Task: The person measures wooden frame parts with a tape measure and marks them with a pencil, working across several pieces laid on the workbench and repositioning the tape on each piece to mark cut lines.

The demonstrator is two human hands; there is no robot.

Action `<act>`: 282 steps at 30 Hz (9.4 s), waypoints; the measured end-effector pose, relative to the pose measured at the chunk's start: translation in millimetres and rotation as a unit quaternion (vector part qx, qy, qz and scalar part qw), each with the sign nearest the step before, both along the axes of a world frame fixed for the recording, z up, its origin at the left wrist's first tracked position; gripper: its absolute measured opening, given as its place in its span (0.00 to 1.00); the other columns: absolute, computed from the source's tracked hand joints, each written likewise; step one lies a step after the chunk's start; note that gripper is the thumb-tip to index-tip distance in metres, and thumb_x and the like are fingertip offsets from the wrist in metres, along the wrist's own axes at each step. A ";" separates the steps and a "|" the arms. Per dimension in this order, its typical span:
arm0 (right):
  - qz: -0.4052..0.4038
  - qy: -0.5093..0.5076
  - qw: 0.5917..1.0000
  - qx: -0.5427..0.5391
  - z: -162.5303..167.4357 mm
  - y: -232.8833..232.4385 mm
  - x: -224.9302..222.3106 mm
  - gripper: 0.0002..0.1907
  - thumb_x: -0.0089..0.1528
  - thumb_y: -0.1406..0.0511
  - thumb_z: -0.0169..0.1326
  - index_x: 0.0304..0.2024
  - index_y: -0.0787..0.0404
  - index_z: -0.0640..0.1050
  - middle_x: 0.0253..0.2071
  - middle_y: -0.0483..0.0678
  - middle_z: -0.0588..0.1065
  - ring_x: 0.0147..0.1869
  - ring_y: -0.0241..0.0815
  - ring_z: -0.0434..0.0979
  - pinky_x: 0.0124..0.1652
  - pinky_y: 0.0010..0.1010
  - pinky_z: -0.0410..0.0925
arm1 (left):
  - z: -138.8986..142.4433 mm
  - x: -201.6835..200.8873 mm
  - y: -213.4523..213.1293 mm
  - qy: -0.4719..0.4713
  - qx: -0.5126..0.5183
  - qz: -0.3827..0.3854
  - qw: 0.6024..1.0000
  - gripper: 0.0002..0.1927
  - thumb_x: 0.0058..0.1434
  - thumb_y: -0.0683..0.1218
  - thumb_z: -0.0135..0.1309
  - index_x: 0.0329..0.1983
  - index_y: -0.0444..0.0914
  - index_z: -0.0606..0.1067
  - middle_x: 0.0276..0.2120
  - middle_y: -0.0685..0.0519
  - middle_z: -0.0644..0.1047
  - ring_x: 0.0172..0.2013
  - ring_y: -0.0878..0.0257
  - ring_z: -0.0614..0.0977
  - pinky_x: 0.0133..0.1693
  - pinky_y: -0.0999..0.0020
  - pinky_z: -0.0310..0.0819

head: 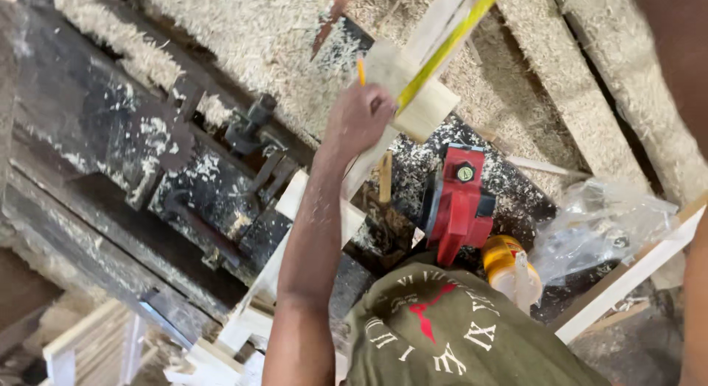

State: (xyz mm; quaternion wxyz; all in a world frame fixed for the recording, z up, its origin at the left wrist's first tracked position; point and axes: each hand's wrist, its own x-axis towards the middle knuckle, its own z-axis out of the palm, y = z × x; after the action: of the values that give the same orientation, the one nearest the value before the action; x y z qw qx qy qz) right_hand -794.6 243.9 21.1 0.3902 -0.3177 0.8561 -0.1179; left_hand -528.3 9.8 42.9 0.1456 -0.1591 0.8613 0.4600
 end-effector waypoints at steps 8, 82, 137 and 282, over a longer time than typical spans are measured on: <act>0.206 0.034 0.973 0.100 34.7 -76.0 82.5 0.13 0.66 0.56 0.59 0.49 0.51 0.85 0.35 0.48 0.83 0.34 0.45 0.79 0.38 0.40 0.72 | 8.5 127.5 4.8 -0.104 -0.006 0.093 0.990 0.07 0.60 0.48 0.62 0.36 0.40 0.82 0.26 0.50 0.79 0.28 0.57 0.81 0.34 0.60 0.75; 0.104 0.035 0.993 0.040 8.1 -98.1 100.7 0.14 0.67 0.59 0.60 0.55 0.50 0.83 0.46 0.47 0.82 0.41 0.43 0.81 0.38 0.41 0.75 | -18.1 157.6 -52.1 -0.202 -0.068 0.034 0.976 0.08 0.55 0.45 0.58 0.36 0.48 0.85 0.32 0.55 0.84 0.33 0.58 0.85 0.39 0.60 0.78; 0.267 0.109 0.957 0.020 14.7 -168.1 351.2 0.16 0.68 0.51 0.57 0.52 0.48 0.84 0.46 0.42 0.82 0.41 0.43 0.79 0.45 0.38 0.71 | -65.9 473.2 70.1 0.106 -0.005 0.623 0.775 0.10 0.64 0.48 0.60 0.45 0.39 0.82 0.36 0.50 0.84 0.35 0.60 0.85 0.41 0.66 0.79; 0.279 0.111 0.946 -0.123 23.2 -422.4 1013.4 0.07 0.65 0.59 0.63 0.37 0.53 0.80 0.39 0.44 0.80 0.40 0.38 0.76 0.44 0.36 0.70 | -74.9 957.6 -118.0 0.279 0.179 0.760 0.559 0.20 0.64 0.48 0.62 0.53 0.30 0.78 0.40 0.49 0.83 0.37 0.66 0.82 0.39 0.71 0.80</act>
State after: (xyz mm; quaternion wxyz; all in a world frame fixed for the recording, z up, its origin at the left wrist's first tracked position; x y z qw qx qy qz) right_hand 218.8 -178.6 44.2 0.2679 -0.6007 0.7497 -0.0723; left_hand 429.3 -108.2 -32.0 -0.4801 -0.5890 0.3189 0.5665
